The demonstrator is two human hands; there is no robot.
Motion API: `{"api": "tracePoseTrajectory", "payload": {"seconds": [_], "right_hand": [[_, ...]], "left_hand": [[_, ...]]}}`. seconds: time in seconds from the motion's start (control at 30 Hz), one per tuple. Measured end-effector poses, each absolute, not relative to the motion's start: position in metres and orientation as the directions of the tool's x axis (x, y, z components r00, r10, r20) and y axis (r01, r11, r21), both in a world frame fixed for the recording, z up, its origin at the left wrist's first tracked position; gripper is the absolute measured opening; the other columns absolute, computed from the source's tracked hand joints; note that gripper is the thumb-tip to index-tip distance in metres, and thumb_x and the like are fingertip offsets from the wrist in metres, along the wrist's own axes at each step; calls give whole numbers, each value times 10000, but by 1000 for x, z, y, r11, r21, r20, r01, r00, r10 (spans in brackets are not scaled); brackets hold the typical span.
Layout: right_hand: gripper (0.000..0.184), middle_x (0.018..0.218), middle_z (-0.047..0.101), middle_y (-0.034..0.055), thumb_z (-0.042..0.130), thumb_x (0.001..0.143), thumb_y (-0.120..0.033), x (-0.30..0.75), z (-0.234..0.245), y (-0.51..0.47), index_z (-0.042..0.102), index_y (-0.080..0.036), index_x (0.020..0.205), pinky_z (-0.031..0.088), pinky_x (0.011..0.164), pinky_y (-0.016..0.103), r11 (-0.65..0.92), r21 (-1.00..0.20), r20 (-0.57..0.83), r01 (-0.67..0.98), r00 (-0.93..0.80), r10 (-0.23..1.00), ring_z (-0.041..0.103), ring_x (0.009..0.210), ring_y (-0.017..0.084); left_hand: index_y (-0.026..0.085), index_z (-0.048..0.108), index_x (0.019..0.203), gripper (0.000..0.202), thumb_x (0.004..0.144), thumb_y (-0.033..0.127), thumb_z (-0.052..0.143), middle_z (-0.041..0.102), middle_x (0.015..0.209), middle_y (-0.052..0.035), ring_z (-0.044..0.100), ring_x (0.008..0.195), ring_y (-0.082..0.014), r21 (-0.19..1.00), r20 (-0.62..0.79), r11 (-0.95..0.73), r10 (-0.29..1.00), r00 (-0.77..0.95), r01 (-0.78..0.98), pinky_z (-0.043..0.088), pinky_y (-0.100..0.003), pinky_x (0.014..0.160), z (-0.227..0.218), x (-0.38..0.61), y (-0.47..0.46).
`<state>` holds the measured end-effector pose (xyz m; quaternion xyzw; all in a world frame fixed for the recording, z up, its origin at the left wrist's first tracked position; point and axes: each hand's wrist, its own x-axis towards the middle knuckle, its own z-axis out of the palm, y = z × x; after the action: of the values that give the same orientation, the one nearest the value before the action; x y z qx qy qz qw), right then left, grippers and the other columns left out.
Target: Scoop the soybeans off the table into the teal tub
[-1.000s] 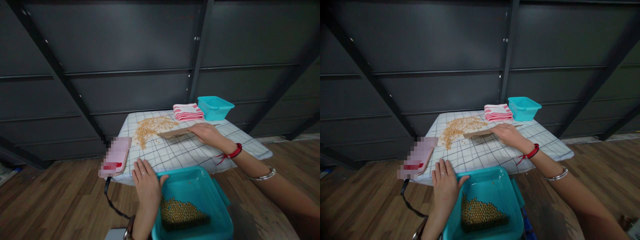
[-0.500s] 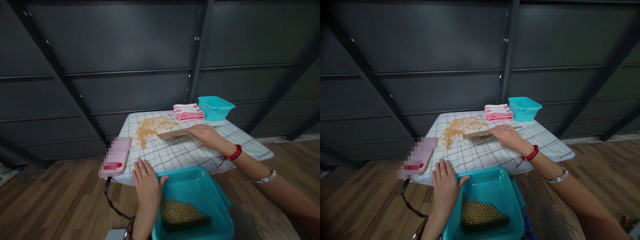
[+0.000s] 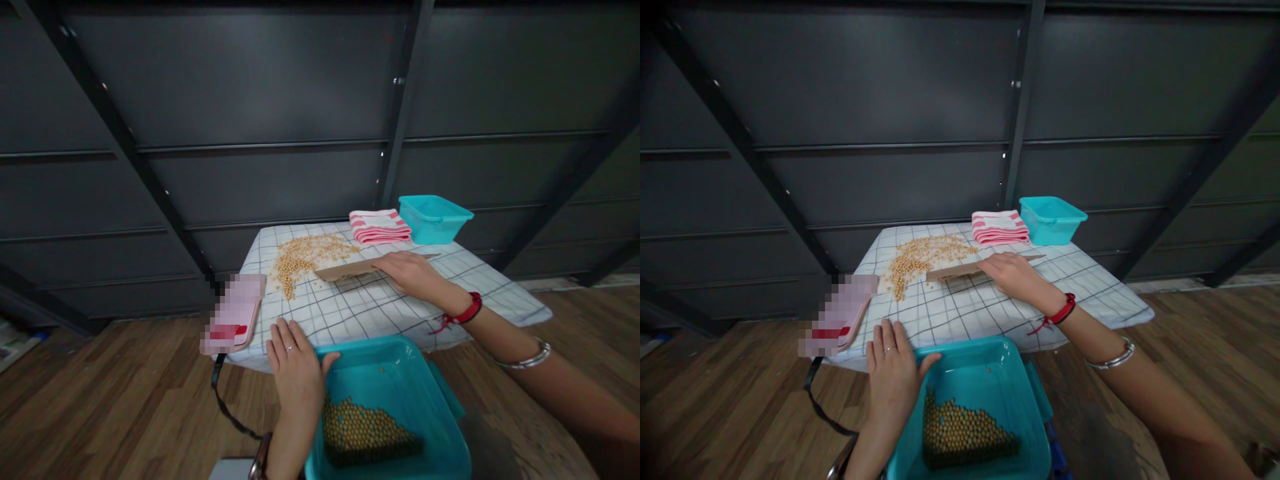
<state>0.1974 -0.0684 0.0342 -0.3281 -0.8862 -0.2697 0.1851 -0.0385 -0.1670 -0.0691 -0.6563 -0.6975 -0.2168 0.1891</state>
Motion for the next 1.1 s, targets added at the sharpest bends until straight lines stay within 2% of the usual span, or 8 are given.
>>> {"api": "tracePoseTrajectory", "payload": {"seconds": [0.17, 0.4, 0.53, 0.83, 0.97, 1.1], "right_hand": [[346, 862, 661, 61, 387, 731, -32, 206, 39, -83, 589, -156, 982, 454, 698, 300, 671, 342, 513, 658, -729, 453, 593, 795, 170], [309, 854, 668, 84, 389, 746, -43, 206, 41, -81, 595, -129, 960, 462, 676, 306, 646, 370, 537, 668, -721, 438, 602, 772, 181], [311, 842, 668, 80, 393, 739, -45, 204, 40, -84, 599, -141, 952, 464, 661, 303, 651, 378, 506, 658, -736, 450, 600, 758, 180], [318, 839, 677, 75, 356, 770, -32, 203, 51, -113, 609, -141, 929, 484, 657, 290, 694, 409, 554, 592, -766, 327, 608, 742, 167], [350, 846, 678, 68, 347, 772, -34, 204, 52, -111, 611, -153, 968, 489, 687, 307, 679, 382, 558, 626, -743, 371, 607, 761, 167], [341, 839, 675, 76, 357, 757, -38, 205, 49, -96, 608, -148, 959, 488, 677, 305, 634, 390, 546, 667, -722, 424, 610, 780, 177]], "left_hand": [[-41, 371, 1274, 931, 717, 703, 314, 421, 1295, -339, 334, 1259, -405, 108, 524, 15, 849, -70, 994, 282, -580, 998, -72, -41, -167], [-53, 365, 1274, 894, 724, 650, 409, 408, 1300, -347, 329, 1257, -416, 136, 505, 26, 858, -92, 990, 275, -587, 1001, -71, -39, -167], [-64, 409, 1238, 902, 703, 662, 431, 415, 1295, -346, 357, 1238, -417, 111, 504, 44, 859, -94, 993, 286, -570, 1003, -70, -39, -167], [-68, 409, 1237, 927, 709, 692, 360, 405, 1300, -351, 356, 1238, -421, 84, 495, 26, 866, -65, 996, 290, -577, 998, -70, -42, -167], [-31, 394, 1263, 909, 713, 693, 358, 412, 1310, -329, 349, 1253, -402, 106, 502, 27, 862, -77, 994, 287, -570, 1004, -71, -41, -167], [-40, 404, 1253, 915, 706, 694, 372, 417, 1303, -334, 351, 1249, -407, 110, 513, 32, 854, -85, 993, 286, -572, 1003, -70, -40, -167]]}}
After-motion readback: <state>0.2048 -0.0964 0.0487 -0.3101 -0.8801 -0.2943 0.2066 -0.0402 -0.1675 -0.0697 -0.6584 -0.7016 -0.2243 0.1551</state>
